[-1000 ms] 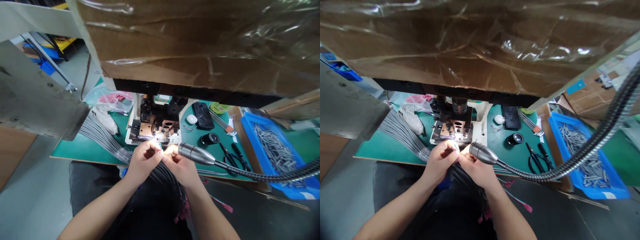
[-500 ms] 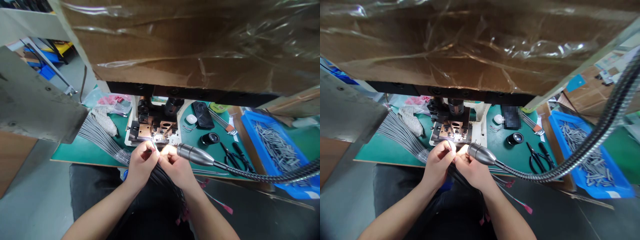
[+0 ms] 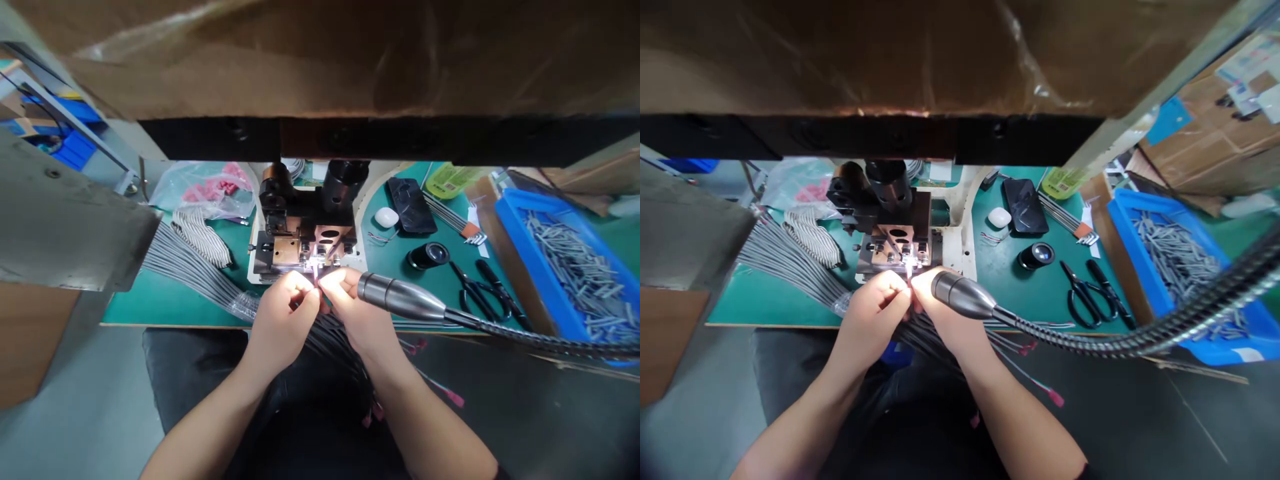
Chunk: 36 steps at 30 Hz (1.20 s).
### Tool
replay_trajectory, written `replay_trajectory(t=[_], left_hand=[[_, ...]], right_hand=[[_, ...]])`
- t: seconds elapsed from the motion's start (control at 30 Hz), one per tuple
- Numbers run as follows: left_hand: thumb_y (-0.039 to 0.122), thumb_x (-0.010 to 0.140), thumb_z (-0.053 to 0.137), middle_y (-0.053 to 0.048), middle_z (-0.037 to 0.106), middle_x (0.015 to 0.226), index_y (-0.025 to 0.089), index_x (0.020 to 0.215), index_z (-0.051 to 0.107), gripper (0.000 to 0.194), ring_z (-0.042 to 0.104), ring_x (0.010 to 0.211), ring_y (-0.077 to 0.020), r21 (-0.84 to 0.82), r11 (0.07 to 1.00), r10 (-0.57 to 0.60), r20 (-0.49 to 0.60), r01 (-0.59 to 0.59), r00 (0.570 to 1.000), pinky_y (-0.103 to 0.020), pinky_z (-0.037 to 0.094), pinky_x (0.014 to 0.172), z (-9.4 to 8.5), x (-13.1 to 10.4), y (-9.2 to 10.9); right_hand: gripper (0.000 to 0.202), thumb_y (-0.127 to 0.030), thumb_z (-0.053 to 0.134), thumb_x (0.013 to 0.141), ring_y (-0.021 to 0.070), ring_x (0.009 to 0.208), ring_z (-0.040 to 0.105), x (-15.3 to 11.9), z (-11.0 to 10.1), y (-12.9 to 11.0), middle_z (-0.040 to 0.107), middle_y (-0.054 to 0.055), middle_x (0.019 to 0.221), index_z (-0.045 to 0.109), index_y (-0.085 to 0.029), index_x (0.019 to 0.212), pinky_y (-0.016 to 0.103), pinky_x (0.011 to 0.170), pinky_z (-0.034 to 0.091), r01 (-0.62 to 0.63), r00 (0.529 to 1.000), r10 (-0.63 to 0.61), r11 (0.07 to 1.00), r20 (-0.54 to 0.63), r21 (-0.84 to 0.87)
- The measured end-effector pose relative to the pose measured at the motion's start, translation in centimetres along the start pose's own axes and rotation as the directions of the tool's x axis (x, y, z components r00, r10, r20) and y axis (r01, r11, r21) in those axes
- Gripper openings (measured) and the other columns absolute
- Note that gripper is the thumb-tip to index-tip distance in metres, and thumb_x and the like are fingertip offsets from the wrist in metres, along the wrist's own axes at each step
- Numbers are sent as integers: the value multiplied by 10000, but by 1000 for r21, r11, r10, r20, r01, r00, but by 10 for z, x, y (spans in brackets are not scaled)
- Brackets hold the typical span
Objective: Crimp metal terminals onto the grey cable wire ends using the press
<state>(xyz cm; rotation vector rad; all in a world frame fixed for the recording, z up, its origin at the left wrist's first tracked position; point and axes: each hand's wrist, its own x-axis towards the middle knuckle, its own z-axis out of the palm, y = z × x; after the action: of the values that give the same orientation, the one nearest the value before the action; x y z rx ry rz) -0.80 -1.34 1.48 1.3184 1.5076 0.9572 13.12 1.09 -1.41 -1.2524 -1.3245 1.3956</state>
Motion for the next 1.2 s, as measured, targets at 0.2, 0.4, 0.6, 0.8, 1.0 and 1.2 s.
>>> replay_trajectory(t=[0.2, 0.4, 0.6, 0.8, 1.0, 1.2], left_hand=[[156, 869, 562, 24, 613, 620, 197, 646, 618, 233, 542, 574, -122, -70, 998, -6, 3, 6, 1000, -239, 384, 537, -4, 8, -6], [244, 896, 587, 29, 559, 546, 181, 676, 645, 236, 466, 486, -91, -289, 950, -78, 139, 115, 987, -215, 323, 456, -1, 17, -15], [251, 899, 597, 42, 525, 472, 181, 706, 653, 213, 464, 433, -82, -349, 920, -136, 138, 177, 981, -193, 310, 414, 1, 18, -20], [241, 874, 600, 10, 658, 606, 182, 696, 625, 190, 513, 419, -72, -423, 882, -184, 102, 210, 978, -172, 302, 366, 7, 18, -19], [249, 878, 601, 6, 691, 667, 179, 713, 623, 180, 538, 419, -62, -434, 880, -186, 66, 196, 980, -161, 321, 363, 11, 16, -20], [262, 891, 612, -1, 685, 675, 174, 726, 615, 187, 544, 418, -65, -439, 882, -162, 61, 173, 985, -166, 316, 359, 11, 14, -19]], right_hand=[[253, -418, 693, 859, 104, 500, 481, 6, -4, 0, 601, -24, 613, 640, -198, 745, 241, 481, 377, -51, 997, 47, 997, 57, 60], [266, -415, 707, 885, 74, 447, 394, 12, -9, -7, 596, -29, 575, 683, -185, 753, 239, 455, 310, -111, 984, 83, 978, 160, 175], [374, -432, 740, 858, 82, 434, 365, 16, -6, -14, 537, -31, 508, 614, -196, 596, 261, 446, 275, -127, 983, 88, 960, 163, 251], [481, -535, 713, 860, 91, 431, 342, 18, -7, -16, 521, -18, 499, 564, -208, 541, 284, 445, 242, -145, 974, 114, 978, 196, 150], [477, -566, 719, 841, 90, 411, 332, 19, -6, -13, 528, -17, 488, 597, -207, 552, 279, 419, 226, -148, 979, 125, 980, 163, 135], [406, -552, 776, 792, 93, 413, 351, 18, -6, -13, 543, -10, 485, 670, -202, 616, 269, 407, 218, -168, 979, 146, 973, 142, 159]])
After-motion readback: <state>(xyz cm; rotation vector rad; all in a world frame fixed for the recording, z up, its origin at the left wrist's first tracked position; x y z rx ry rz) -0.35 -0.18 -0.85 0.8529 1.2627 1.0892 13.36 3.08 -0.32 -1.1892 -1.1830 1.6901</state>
